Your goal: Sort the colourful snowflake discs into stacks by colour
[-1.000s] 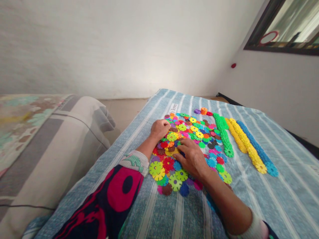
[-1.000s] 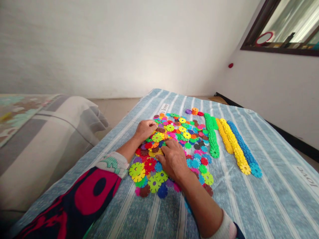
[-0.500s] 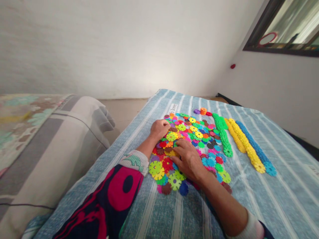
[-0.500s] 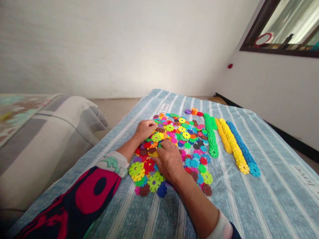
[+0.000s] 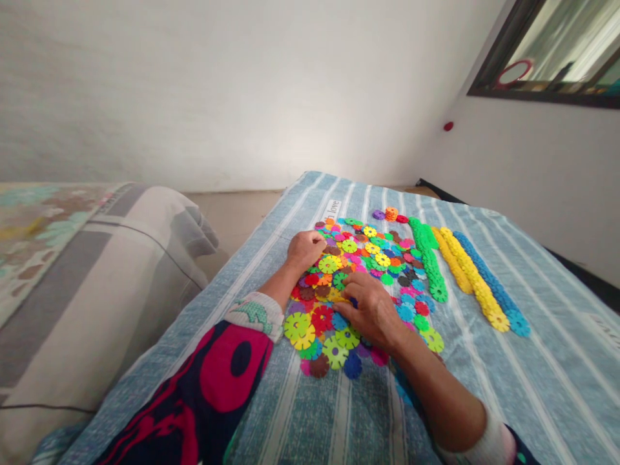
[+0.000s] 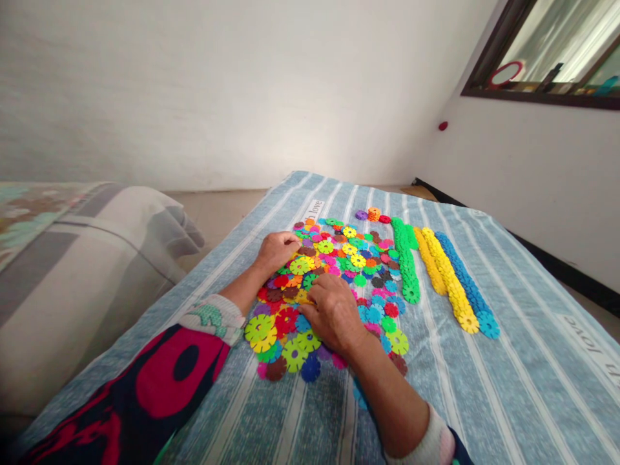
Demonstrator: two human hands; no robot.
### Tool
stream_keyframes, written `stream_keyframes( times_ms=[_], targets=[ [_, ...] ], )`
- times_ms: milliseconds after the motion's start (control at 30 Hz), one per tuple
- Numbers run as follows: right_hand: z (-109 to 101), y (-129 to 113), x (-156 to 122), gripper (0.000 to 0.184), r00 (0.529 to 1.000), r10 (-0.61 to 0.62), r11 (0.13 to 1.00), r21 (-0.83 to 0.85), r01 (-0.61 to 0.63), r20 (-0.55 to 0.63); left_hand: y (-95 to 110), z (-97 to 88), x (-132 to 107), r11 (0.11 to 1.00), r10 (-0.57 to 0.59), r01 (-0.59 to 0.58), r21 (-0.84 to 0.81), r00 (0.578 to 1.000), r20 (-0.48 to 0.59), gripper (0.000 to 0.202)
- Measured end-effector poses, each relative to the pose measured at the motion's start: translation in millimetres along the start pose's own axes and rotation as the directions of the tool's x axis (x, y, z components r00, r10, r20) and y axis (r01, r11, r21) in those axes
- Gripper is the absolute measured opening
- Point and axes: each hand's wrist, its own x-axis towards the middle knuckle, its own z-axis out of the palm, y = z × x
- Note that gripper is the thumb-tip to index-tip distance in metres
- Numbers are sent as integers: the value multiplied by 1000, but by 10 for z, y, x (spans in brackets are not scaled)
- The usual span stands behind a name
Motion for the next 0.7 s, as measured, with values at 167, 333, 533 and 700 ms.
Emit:
stream_keyframes(
  times_ms=[167,333,533,700],
  targets=[
    [-14,36,0,23,1000,-5,1000,-26,5,12,-1,2,2,1000,2,-2,-7,1000,-4,26],
    [-186,21,-19,22,997,11,1000,17,-13,76,-21,17,20,1000,8,-8,-9,1000,0,26],
    [-411,-246,-266,17,970,-94,994,71,80,225,-19,25,23,1000,-5,5,-17,1000,0,25],
    [-406,-506,-539,13,937,-124,992,41,117,327,11,2,10,1000,-3,3,-18,1000,-2,24]
  ],
)
